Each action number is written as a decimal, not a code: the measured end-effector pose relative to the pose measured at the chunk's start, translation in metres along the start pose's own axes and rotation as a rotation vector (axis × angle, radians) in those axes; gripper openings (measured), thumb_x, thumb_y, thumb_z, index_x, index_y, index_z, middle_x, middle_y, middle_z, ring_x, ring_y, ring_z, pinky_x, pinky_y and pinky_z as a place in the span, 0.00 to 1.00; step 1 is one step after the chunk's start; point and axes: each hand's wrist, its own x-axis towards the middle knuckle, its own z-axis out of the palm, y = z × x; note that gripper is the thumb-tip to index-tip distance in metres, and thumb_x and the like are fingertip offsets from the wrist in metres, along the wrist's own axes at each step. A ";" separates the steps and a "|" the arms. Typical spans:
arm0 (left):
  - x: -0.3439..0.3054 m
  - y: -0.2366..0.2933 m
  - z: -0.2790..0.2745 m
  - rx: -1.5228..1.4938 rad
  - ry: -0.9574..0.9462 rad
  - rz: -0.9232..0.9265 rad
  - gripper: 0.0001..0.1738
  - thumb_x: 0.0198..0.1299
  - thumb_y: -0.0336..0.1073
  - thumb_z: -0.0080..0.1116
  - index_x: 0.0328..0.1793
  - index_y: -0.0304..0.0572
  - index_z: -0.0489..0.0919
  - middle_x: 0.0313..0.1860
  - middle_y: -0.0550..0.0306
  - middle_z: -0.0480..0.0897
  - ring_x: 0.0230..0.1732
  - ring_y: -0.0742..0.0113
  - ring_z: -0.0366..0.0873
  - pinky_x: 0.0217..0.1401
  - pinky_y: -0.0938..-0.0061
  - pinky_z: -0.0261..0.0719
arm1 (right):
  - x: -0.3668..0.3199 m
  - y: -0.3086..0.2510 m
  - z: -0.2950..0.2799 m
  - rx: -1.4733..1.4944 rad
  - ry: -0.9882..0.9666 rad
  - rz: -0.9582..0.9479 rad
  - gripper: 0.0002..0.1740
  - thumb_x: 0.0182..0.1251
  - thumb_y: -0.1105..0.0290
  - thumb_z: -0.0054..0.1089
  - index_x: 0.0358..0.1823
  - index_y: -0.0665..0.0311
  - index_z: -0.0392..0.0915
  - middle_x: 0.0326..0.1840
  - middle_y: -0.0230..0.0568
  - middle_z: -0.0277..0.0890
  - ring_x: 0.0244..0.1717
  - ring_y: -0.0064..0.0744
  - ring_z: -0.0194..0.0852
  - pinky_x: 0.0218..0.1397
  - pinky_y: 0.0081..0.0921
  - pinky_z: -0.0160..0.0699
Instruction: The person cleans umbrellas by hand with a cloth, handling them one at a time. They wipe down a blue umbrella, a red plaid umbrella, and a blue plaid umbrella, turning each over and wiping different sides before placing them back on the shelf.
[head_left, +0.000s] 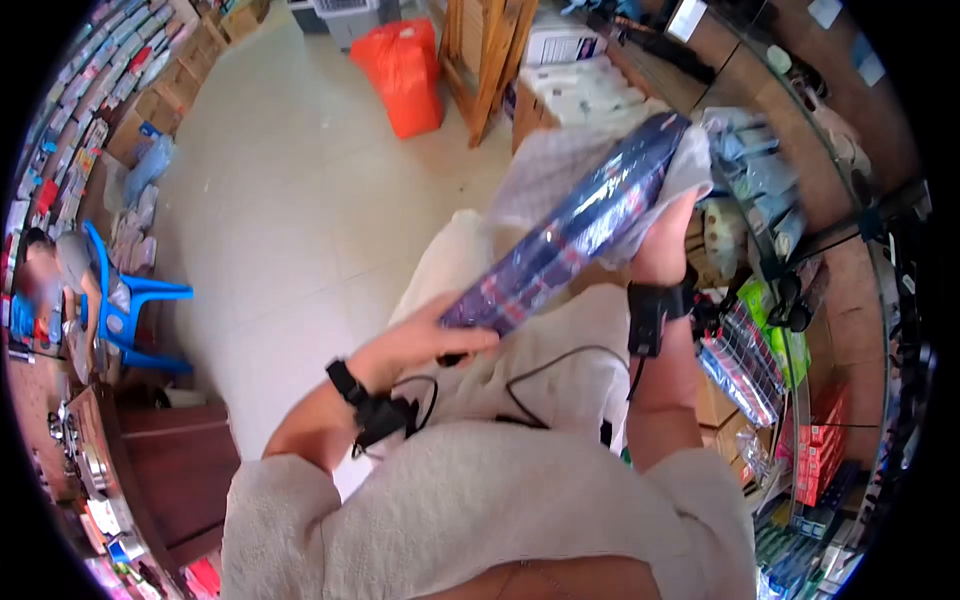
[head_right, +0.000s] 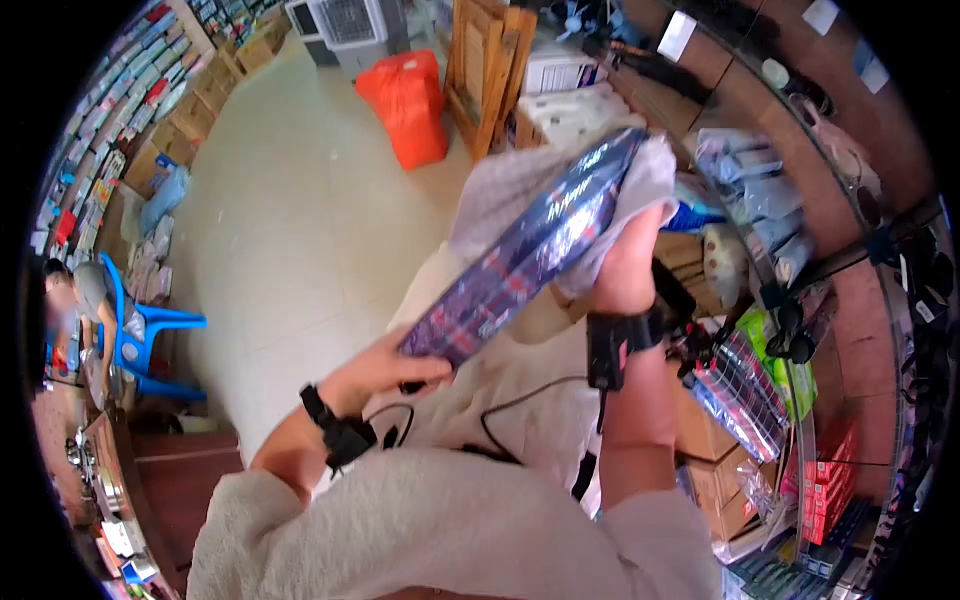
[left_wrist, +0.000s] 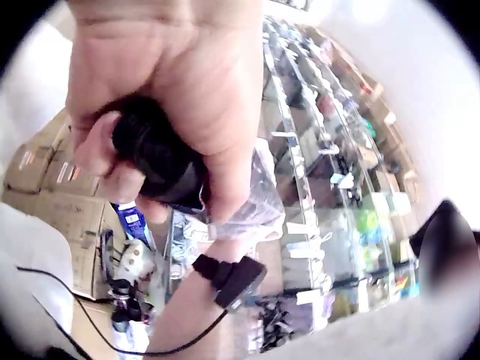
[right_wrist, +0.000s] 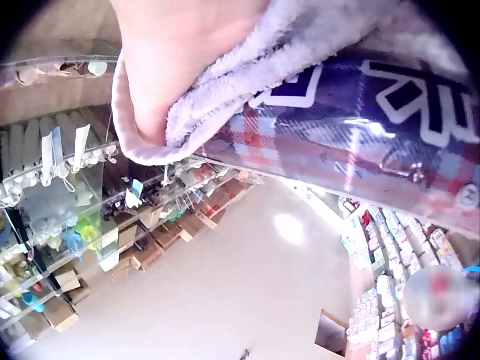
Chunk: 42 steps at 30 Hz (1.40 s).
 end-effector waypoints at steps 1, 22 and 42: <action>-0.002 0.005 0.010 0.074 0.124 0.078 0.26 0.50 0.41 0.64 0.53 0.38 0.71 0.38 0.62 0.75 0.33 0.78 0.72 0.33 0.85 0.69 | 0.005 0.001 -0.005 0.009 0.030 0.040 0.25 0.66 0.49 0.41 0.55 0.59 0.67 0.53 0.31 0.69 0.48 0.26 0.68 0.53 0.25 0.68; 0.015 0.008 0.000 -0.270 0.048 0.264 0.24 0.52 0.48 0.61 0.47 0.38 0.69 0.32 0.60 0.74 0.28 0.74 0.74 0.22 0.85 0.72 | -0.099 0.057 0.015 -0.113 -0.171 0.587 0.11 0.63 0.67 0.48 0.46 0.58 0.65 0.37 0.31 0.68 0.38 0.24 0.70 0.40 0.24 0.74; 0.012 0.005 -0.001 1.231 0.972 0.618 0.28 0.35 0.37 0.64 0.46 0.42 0.69 0.29 0.53 0.76 0.27 0.54 0.75 0.26 0.66 0.73 | 0.008 -0.003 0.017 -2.048 -0.096 -0.519 0.15 0.62 0.68 0.46 0.49 0.61 0.72 0.51 0.40 0.71 0.53 0.33 0.67 0.57 0.26 0.63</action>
